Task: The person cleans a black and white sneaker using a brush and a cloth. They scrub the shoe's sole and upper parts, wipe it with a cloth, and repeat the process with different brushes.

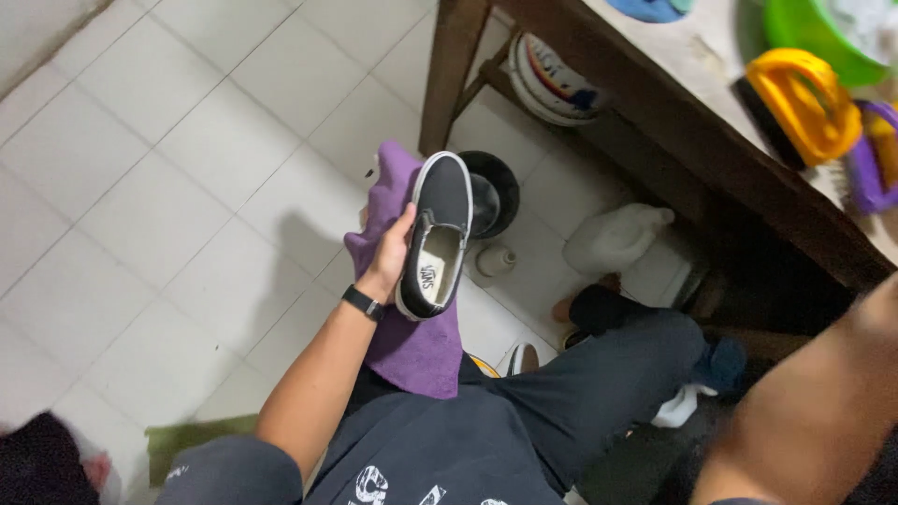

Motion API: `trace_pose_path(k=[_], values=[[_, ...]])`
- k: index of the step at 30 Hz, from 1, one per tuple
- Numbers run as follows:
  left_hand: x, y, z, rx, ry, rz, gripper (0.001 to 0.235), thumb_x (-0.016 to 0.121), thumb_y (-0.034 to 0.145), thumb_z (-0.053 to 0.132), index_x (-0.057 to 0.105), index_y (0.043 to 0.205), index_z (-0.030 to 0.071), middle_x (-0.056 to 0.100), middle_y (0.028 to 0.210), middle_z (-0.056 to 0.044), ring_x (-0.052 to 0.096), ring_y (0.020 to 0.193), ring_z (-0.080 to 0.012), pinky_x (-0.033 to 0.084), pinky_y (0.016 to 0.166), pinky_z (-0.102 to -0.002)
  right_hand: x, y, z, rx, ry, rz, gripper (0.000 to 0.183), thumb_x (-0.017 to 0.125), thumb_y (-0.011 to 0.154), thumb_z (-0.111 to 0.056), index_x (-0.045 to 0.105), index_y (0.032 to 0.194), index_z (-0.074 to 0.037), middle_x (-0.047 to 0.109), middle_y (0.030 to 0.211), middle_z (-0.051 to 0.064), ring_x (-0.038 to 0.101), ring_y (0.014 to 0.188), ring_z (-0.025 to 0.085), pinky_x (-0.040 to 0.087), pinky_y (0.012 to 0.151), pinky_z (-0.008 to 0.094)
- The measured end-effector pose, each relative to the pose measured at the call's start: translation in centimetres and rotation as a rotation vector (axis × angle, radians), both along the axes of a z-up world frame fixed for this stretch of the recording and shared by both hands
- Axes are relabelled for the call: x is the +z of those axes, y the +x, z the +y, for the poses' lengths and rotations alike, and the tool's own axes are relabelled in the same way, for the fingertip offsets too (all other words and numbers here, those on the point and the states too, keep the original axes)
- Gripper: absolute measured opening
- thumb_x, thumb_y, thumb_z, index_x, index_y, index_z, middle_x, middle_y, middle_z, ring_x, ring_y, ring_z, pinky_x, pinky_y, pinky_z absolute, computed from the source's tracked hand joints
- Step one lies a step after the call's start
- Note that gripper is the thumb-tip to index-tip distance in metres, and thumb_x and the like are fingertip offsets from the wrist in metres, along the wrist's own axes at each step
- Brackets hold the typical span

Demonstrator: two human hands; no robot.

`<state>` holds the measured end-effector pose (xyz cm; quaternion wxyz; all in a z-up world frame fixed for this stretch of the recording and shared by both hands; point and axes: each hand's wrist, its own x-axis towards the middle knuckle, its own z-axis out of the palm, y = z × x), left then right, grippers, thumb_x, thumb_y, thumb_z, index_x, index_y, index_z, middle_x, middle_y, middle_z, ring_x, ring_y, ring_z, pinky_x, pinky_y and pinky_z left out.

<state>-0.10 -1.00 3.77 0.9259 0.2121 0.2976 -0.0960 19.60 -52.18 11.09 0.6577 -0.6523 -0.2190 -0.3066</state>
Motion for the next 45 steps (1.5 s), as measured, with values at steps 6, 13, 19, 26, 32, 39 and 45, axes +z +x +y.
trace_pose_path(k=[6,13,19,26,32,39,45], values=[[1.0,-0.3,-0.1,-0.014,-0.035,0.025,0.050,0.062,0.100,0.044,0.072,0.116,-0.002,0.074,0.111,-0.027,0.074,0.102,-0.0371,0.062,0.089,-0.048,7.6,-23.3,26.0,0.201,0.230,0.098,0.041,0.056,0.099,-0.072,0.048,0.099,-0.032,0.045,0.097,-0.013,0.050,0.092,0.003,0.045,0.101,0.026],[-0.4,-0.1,0.7,-0.052,0.046,0.105,0.041,0.067,0.098,0.036,0.073,0.114,-0.001,0.075,0.105,-0.023,0.076,0.094,-0.0316,0.063,0.086,-0.043,1.5,-24.6,36.9,0.507,-0.114,-0.094,0.041,0.046,0.092,-0.032,0.041,0.053,-0.018,0.044,0.051,0.000,0.039,0.042,0.019,0.039,0.049,0.034],[-0.1,0.5,0.9,-0.037,0.043,0.167,0.041,0.067,0.098,0.034,0.073,0.113,-0.004,0.075,0.104,-0.024,0.075,0.093,-0.0334,0.062,0.084,-0.044,0.2,-20.2,38.8,0.576,-0.157,-0.210,0.035,0.054,0.080,-0.030,0.037,0.052,-0.018,0.035,0.047,-0.004,0.032,0.039,0.018,0.028,0.044,0.037],[-2.1,0.3,1.4,-0.205,0.221,0.028,0.045,0.050,0.103,0.046,0.072,0.094,0.008,0.072,0.089,-0.014,0.069,0.082,-0.0280,0.057,0.079,-0.036,3.1,-24.4,38.4,0.696,-0.186,-0.138,0.025,0.053,0.069,-0.021,0.032,0.059,-0.012,0.027,0.057,0.003,0.026,0.048,0.025,0.019,0.051,0.041],[3.0,0.2,0.2,-0.301,0.629,0.165,0.071,0.062,0.096,0.055,0.069,0.124,-0.011,0.068,0.124,-0.023,0.061,0.121,-0.0224,0.049,0.109,-0.037,-3.8,-20.3,38.2,0.510,-0.264,-0.090,0.043,0.060,0.085,-0.034,0.041,0.049,-0.019,0.035,0.045,0.000,0.037,0.036,0.025,0.032,0.042,0.040],[3.5,0.0,0.0,-0.354,0.750,0.056,0.063,0.050,0.104,0.049,0.070,0.124,-0.008,0.065,0.124,-0.019,0.057,0.121,-0.0236,0.046,0.113,-0.042,2.6,-23.3,36.3,0.561,-0.216,0.020,0.047,0.062,0.085,-0.034,0.040,0.048,-0.015,0.032,0.045,0.002,0.036,0.036,0.025,0.028,0.042,0.042],[4.5,-0.1,-0.5,-0.324,0.837,0.001,0.068,0.045,0.105,0.052,0.074,0.113,-0.009,0.070,0.113,-0.017,0.060,0.111,-0.0232,0.049,0.107,-0.043,2.2,-22.3,36.7,0.596,-0.248,-0.055,0.046,0.060,0.088,-0.032,0.038,0.051,-0.015,0.032,0.048,0.003,0.035,0.038,0.024,0.032,0.044,0.040]])
